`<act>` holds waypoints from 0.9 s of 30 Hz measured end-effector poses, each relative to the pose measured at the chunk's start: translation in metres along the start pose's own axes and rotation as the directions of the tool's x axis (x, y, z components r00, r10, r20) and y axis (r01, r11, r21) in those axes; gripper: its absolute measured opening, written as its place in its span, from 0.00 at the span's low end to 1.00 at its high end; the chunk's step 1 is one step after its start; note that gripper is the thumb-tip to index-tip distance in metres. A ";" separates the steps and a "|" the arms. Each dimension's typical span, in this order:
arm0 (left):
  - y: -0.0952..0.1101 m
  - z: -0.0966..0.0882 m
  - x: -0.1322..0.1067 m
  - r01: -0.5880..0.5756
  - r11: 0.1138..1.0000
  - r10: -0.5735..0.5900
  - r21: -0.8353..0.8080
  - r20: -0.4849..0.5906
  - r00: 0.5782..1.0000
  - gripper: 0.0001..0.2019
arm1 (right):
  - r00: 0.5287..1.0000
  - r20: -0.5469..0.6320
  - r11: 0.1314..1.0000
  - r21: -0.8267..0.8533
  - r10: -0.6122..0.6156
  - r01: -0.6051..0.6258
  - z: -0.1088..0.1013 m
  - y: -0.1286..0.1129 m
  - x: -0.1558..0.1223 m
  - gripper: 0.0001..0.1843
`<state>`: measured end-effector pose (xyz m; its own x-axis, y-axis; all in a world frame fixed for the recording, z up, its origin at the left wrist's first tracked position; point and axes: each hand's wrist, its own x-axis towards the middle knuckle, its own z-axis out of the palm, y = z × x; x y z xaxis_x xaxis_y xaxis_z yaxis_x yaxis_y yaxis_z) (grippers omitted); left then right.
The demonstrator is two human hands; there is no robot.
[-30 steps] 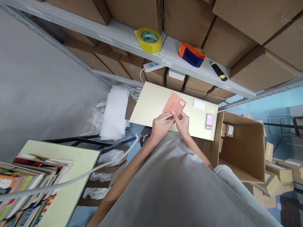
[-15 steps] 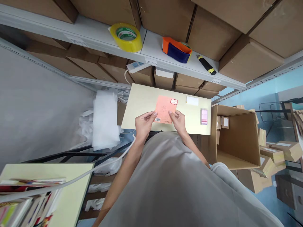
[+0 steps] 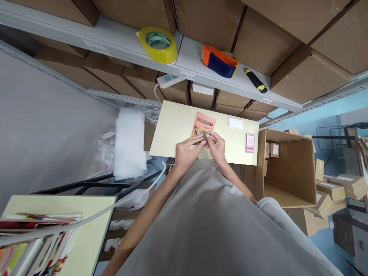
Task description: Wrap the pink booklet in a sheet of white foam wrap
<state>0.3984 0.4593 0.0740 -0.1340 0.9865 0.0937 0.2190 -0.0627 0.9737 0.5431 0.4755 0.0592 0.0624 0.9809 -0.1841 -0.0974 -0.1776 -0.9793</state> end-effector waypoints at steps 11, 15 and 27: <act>-0.024 -0.030 0.015 0.356 0.895 -0.372 -0.268 -0.008 0.928 0.30 | 0.996 0.082 0.997 0.069 0.039 -0.045 -0.009 0.007 0.006 0.28; 0.002 -0.014 0.002 0.161 0.981 -0.160 -0.104 0.021 0.987 0.17 | 0.991 0.007 0.975 0.182 0.132 -0.131 -0.008 0.013 0.012 0.14; 0.020 0.033 -0.020 -0.574 0.755 0.472 0.317 0.347 0.811 0.09 | 0.925 0.081 0.708 0.619 0.372 -0.339 -0.012 0.002 0.003 0.07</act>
<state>0.4377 0.4436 0.0844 0.3298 0.8227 0.4631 0.5487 -0.5662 0.6151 0.5546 0.4773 0.0552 -0.0586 0.8473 -0.5279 -0.7052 -0.4094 -0.5789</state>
